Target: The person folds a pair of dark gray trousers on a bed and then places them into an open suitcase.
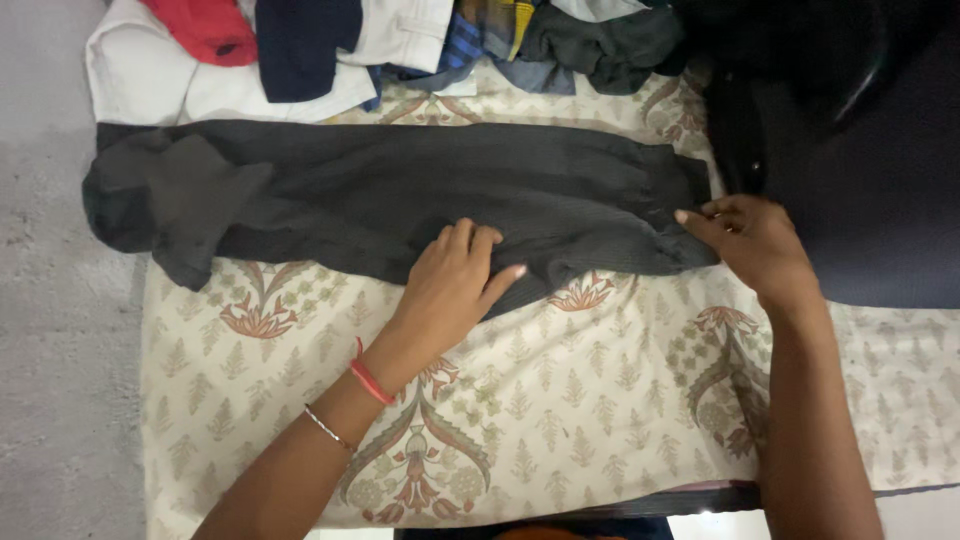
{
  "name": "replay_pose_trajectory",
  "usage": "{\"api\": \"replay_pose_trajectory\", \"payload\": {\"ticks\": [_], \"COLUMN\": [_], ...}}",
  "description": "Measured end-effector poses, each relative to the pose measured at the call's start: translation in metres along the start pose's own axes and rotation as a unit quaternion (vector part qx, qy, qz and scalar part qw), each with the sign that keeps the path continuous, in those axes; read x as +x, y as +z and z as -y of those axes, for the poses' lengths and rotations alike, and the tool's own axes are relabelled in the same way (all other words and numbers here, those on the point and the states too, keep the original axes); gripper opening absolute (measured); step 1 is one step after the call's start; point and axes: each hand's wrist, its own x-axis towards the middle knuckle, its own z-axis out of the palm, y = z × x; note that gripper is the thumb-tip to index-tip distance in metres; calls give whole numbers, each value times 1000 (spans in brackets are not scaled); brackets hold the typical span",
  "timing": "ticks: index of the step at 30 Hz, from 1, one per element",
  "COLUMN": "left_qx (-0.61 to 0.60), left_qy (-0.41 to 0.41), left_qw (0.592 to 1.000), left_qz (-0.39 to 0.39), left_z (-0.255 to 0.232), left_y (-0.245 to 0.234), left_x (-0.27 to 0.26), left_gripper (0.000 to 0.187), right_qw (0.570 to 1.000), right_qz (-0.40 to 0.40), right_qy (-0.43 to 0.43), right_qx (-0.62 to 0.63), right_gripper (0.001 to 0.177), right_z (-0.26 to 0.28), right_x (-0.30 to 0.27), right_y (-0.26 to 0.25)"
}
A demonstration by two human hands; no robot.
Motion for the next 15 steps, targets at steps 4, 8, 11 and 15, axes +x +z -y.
{"api": "replay_pose_trajectory", "payload": {"ticks": [4, 8, 11, 15], "left_qx": [-64, -29, 3, -20], "left_qy": [-16, 54, 125, 118], "left_qw": [997, 998, 992, 990], "left_qz": [30, 33, 19, 74], "left_z": [-1, -15, -27, -31], "left_y": [-3, -19, -26, -20], "left_x": [3, 3, 0, -1], "left_gripper": [28, 22, 21, 18], "right_qw": [999, 994, 972, 955], "right_qz": [-5, -70, -40, 31], "right_qy": [-43, -32, 32, 52], "right_qx": [6, -73, -229, -290], "right_gripper": [38, 29, 37, 50], "right_z": [-12, -11, 1, 20], "right_x": [-8, -35, -44, -36], "right_y": [-22, -49, -50, -38]}}
